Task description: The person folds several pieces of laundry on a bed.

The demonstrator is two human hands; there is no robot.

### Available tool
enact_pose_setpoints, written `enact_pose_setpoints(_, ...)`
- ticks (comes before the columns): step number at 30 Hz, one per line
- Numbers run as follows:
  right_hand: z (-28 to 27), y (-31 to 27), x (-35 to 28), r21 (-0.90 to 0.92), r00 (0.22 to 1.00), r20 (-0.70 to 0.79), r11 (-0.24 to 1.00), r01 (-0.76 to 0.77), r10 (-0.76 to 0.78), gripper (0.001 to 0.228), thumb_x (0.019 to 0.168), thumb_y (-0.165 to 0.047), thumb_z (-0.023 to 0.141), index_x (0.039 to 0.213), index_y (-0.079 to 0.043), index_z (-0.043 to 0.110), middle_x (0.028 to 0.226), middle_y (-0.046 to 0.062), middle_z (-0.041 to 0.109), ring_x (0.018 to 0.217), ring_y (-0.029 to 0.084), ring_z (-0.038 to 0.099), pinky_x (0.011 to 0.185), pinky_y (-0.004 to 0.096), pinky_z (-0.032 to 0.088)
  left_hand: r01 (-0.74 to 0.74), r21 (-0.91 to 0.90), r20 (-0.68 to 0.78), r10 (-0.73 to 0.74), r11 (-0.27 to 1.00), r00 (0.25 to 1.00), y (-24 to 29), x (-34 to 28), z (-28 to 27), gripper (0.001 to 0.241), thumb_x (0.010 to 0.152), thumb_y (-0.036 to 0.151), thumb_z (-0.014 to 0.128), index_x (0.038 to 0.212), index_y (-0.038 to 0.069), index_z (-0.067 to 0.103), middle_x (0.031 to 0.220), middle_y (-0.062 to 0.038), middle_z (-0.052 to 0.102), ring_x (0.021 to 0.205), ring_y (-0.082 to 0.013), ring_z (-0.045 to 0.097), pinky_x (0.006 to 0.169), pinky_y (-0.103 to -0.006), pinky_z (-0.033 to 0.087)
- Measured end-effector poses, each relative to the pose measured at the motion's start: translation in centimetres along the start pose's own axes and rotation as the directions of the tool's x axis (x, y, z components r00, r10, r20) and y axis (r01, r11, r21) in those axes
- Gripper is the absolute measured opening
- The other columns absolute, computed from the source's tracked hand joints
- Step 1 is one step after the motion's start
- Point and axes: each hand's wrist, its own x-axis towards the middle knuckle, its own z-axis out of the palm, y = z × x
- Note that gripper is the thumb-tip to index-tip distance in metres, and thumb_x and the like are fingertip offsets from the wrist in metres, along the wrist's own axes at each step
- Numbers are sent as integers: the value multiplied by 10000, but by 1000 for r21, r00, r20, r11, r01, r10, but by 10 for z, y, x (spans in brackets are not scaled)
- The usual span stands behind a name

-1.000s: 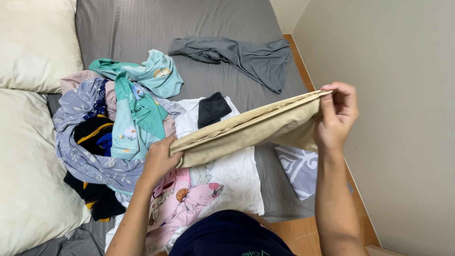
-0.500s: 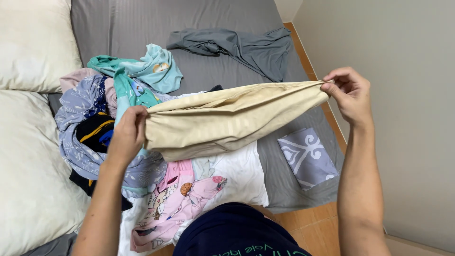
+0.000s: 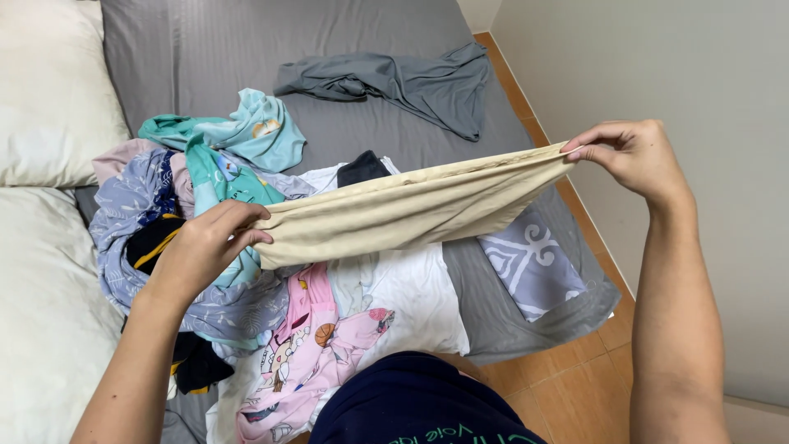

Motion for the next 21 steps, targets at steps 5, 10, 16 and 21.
enact_pose_setpoints(5,-11,2,-5,24,999,-20,999,40,-40,85,919,-4,770,1000,-29,780,982,87,769,1023,205,753,915,318,624,-70,35,37,68,997,997,-6,0,5,253,847,161,762,1054,34,688,975,-108,701,826,-320,701,706,-404,560)
enact_pose_setpoints(10,-16,-10,-5,-44,996,-27,996,83,-84,105,906,-6,790,1008,-27,782,982,93,765,1134,240,743,952,332,622,-53,81,105,44,995,993,-22,-1,11,131,887,101,738,995,43,690,988,-112,692,840,-336,695,725,-419,556)
enact_pose_setpoints(16,-24,-20,-5,-46,997,14,996,76,-75,89,863,-29,841,925,-27,778,891,92,756,1171,239,724,1040,394,534,185,-252,193,-138,950,972,-22,17,-30,174,860,163,764,997,60,734,874,-74,748,786,-268,708,733,-337,564)
enact_pose_setpoints(21,-16,-28,3,-154,992,8,980,128,-128,60,890,-24,826,893,-7,769,840,82,758,772,184,718,1285,411,354,175,88,177,-188,981,966,3,49,-56,150,889,124,773,974,17,711,916,-119,776,778,-267,741,685,-358,540)
